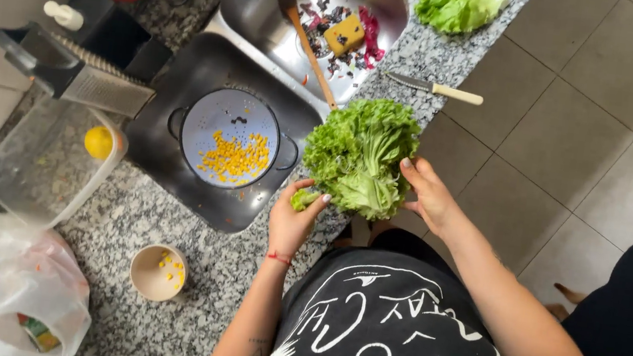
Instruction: The person tears lettuce leaves by hand into a plastic container, then moves to the sink to wash the lettuce under running water. After washing, the person returns to the table and chops the lettuce into a small bowl using a knife.
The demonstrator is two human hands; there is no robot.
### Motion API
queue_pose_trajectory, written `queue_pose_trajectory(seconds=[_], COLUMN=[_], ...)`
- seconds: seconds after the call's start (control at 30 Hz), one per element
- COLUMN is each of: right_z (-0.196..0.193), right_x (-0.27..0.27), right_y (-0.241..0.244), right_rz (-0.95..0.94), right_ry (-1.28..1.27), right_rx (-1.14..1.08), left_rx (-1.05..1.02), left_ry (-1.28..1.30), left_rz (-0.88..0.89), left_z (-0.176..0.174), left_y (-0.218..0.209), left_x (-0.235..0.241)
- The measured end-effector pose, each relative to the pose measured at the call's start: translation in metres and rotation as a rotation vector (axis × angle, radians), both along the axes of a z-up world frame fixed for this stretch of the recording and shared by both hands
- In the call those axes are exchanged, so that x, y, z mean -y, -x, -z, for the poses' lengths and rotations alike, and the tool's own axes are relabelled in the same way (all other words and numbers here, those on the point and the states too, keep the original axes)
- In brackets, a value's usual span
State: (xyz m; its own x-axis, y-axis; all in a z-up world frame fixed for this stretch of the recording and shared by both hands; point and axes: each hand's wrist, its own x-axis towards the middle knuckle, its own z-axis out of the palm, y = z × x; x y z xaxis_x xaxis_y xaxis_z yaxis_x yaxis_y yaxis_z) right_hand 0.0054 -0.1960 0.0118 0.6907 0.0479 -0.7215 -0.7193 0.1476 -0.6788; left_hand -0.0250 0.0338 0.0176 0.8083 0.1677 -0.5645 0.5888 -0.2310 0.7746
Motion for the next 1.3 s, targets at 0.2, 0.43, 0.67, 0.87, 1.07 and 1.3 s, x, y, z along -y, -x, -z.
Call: queue_pose_trajectory(seconds=[0.2, 0.43, 0.67, 0.87, 1.07, 1.3], right_z=[0.056, -0.032, -0.045, -0.017, -0.032, -0.034], right_x=[0.001, -0.067, -0.173, -0.337, -0.479, -0.378], right_y=[0.002, 0.001, -0.011, -0.043, -0.099, -0.087], right_rz=[-0.101, -0.256, -0.480, -0.612, -0.693, -0.879], right_ry=[0.072, 0.162, 0.011, -0.189, -0.213, 0.494], right_rx=[0.020, 0.371, 0.528, 0.696, 0.833, 1.167], left_rx=[-0.072, 0.086, 0.169, 0.350, 0.501, 0.244], left_ry=[0.170, 0.360, 0.168, 0.129, -0.113, -0.675], left_rz=[-0.023, -0.140, -0.343, -0.653, -0.732, -0.762], left_z=[0.072, 0.084, 0.017, -0.013, -0.027, -0.068], left_y=[-0.002, -0.008, 0.028, 0.043, 0.022, 0.034], left_x=[0.019, 0.016, -0.106, -0.249, -0.380, -0.328])
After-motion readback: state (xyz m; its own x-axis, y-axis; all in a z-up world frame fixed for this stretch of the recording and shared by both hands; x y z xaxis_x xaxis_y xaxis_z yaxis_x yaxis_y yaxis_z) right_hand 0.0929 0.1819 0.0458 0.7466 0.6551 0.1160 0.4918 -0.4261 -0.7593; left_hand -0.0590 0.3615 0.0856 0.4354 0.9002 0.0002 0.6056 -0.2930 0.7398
